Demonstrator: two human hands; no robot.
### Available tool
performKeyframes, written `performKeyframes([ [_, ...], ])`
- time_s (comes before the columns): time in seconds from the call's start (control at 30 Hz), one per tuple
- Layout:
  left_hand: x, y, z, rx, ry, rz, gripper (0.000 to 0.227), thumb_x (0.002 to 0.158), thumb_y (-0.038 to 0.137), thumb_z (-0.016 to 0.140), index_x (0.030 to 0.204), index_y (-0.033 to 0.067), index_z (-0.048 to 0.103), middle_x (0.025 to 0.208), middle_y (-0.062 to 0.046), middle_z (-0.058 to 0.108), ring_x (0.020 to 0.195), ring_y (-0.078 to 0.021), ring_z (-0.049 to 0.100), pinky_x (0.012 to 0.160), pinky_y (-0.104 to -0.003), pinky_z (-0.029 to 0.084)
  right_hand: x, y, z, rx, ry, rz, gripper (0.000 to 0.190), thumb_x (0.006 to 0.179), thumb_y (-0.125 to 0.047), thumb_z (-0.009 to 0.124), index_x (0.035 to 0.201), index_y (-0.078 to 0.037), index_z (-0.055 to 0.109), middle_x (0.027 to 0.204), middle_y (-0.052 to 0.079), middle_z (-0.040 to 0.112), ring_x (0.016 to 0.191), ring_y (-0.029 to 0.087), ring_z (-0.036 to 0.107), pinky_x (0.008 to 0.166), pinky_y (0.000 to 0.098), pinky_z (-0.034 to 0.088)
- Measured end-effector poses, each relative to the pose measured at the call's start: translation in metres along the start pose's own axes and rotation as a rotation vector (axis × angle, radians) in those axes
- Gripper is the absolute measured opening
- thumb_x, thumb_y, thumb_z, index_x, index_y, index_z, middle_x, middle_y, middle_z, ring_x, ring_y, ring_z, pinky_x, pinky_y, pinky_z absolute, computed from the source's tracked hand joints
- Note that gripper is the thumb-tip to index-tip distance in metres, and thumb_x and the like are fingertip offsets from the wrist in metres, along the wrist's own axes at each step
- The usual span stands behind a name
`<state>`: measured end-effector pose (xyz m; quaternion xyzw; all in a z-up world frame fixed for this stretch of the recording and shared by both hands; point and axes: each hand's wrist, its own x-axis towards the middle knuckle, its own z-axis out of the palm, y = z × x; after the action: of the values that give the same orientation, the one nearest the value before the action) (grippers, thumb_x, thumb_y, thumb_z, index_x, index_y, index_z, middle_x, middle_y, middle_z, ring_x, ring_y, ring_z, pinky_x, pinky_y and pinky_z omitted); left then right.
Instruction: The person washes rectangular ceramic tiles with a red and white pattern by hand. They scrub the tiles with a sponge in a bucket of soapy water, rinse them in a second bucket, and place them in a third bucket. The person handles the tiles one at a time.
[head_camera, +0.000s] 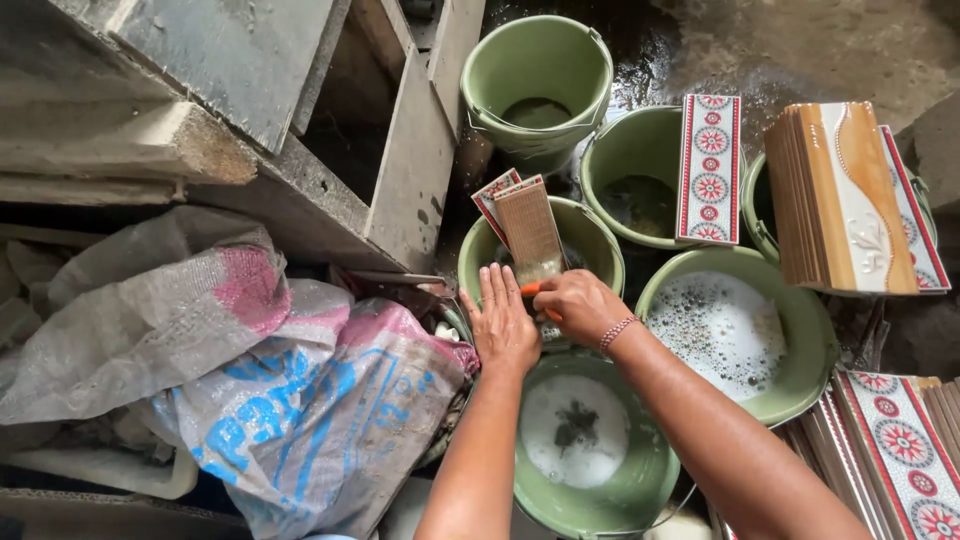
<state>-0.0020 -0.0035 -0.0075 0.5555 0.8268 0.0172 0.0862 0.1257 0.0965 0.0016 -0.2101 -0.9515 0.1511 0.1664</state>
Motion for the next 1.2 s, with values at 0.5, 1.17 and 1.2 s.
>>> performKeyframes([
  [0.5, 0.000, 0.000, 0.003, -0.013, 0.251, 0.023, 0.085, 0.078, 0.009, 0.057, 0.158, 0.0027, 0.030, 0.164, -0.019, 0.032, 0.154, -0.0321, 0.026, 0.121, -0.072, 0.015, 0.091, 0.003, -0.092, -0.038, -0.085, 0.237, 0.015, 0.083, -0.027, 0.072, 0.095, -0.034, 0.072, 0.097, 0.001, 0.074, 0.094, 0.034, 0.072, 0.087, 0.0484, 0.060],
  [1.17, -0.009, 0.006, -0.032, -0.043, 0.025, 0.003, 0.086, 0.080, 0.018, 0.050, 0.160, 0.0038, 0.022, 0.169, -0.018, 0.020, 0.158, -0.0309, 0.012, 0.123, -0.069, 0.002, 0.014, -0.006, -0.009, 0.002, -0.616, 0.438, 0.009, 0.080, -0.046, 0.078, 0.088, -0.045, 0.078, 0.095, -0.006, 0.078, 0.097, 0.027, 0.074, 0.089, 0.0414, 0.060],
  [1.2, -0.010, 0.007, -0.033, -0.033, 0.012, -0.003, 0.088, 0.080, 0.020, 0.052, 0.160, 0.0039, 0.022, 0.169, -0.018, 0.020, 0.158, -0.0308, 0.011, 0.123, -0.069, 0.001, 0.018, -0.007, -0.008, 0.011, -0.636, 0.521, 0.010, 0.078, -0.047, 0.078, 0.088, -0.050, 0.078, 0.095, -0.008, 0.079, 0.098, 0.026, 0.075, 0.089, 0.0398, 0.060],
])
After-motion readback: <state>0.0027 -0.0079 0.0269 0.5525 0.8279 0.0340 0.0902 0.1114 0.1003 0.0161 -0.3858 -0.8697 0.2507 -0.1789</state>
